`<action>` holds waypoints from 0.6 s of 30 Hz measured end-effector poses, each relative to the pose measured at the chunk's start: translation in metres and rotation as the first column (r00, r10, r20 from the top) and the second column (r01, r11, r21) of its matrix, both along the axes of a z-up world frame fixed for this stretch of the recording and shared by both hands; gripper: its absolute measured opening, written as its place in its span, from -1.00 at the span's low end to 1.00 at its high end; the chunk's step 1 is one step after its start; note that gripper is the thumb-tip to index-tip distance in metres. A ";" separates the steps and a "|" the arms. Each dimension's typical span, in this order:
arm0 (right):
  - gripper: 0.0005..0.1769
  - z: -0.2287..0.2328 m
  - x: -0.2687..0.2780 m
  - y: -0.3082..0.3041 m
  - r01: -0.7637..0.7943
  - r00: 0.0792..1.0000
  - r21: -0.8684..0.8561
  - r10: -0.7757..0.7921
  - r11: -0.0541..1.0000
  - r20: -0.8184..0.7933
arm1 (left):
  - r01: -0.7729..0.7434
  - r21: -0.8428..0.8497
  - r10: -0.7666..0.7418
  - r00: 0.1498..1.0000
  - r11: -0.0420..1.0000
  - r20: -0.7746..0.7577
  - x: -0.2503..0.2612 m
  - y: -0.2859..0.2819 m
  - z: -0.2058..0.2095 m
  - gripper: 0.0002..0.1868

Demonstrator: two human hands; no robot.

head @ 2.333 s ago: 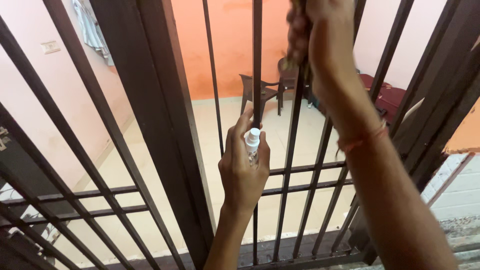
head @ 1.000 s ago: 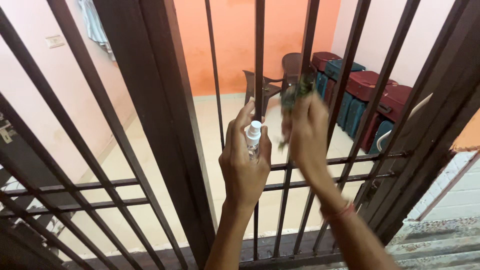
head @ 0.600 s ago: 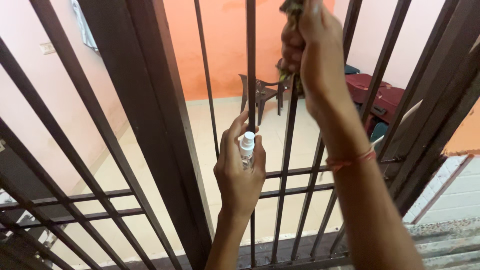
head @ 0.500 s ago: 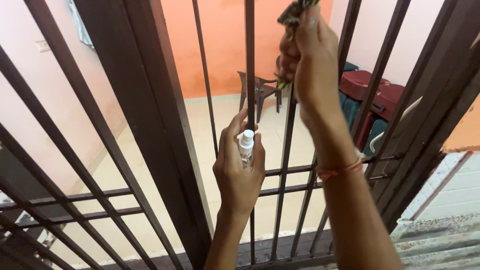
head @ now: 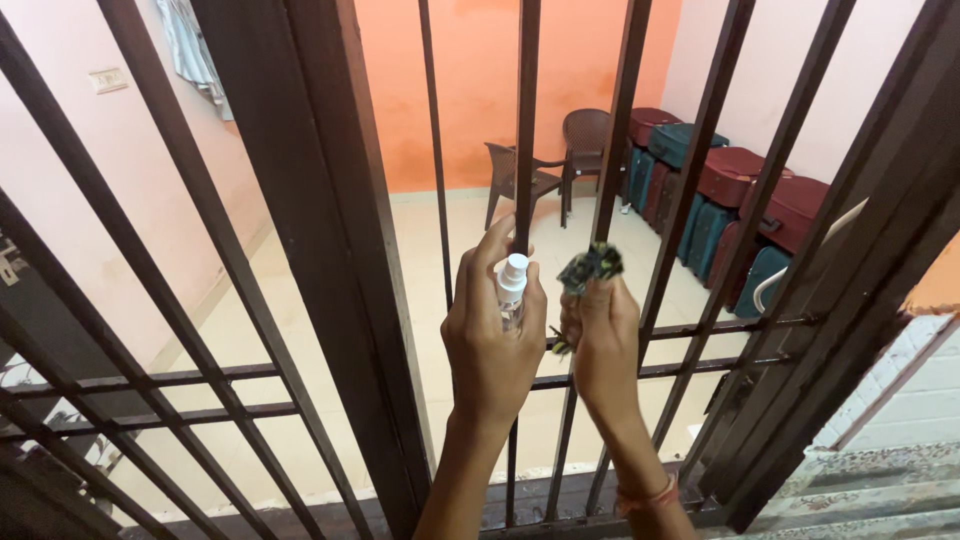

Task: The person cleans a metal gate by repeatedly spraying a liquid from a small bottle and wiping the bars with a cloth. The person holds the bottle in the left hand and wipes with the right hand, moving along the vertical bars of the gate.

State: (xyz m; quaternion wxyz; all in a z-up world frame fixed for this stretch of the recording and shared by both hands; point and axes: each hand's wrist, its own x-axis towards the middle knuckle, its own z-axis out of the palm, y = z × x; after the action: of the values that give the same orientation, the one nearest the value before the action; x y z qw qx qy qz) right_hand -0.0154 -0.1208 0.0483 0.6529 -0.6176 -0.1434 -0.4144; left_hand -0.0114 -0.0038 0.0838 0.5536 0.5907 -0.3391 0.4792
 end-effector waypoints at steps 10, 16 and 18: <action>-0.52 0.048 -0.003 -0.003 0.118 0.992 -0.126 -0.112 0.985 0.051 | -0.002 -0.001 0.002 1.000 1.000 0.006 -0.004 0.001 0.002 -0.52; -0.48 0.177 0.002 -0.022 -0.048 0.991 -0.235 0.075 0.971 0.109 | -0.019 -0.004 0.019 1.000 1.000 -0.012 -0.004 -0.002 0.003 -0.50; -0.54 0.200 0.001 -0.023 -0.119 0.985 -0.200 0.141 0.973 0.097 | -0.027 0.004 0.027 1.000 1.000 0.012 -0.003 -0.002 0.004 -0.49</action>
State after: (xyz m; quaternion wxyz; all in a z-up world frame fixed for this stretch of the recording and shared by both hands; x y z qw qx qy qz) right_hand -0.0143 -0.1438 0.2486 0.6065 -0.6435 -0.2591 -0.3884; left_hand -0.0145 -0.0056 0.0874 0.5438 0.5935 -0.3355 0.4893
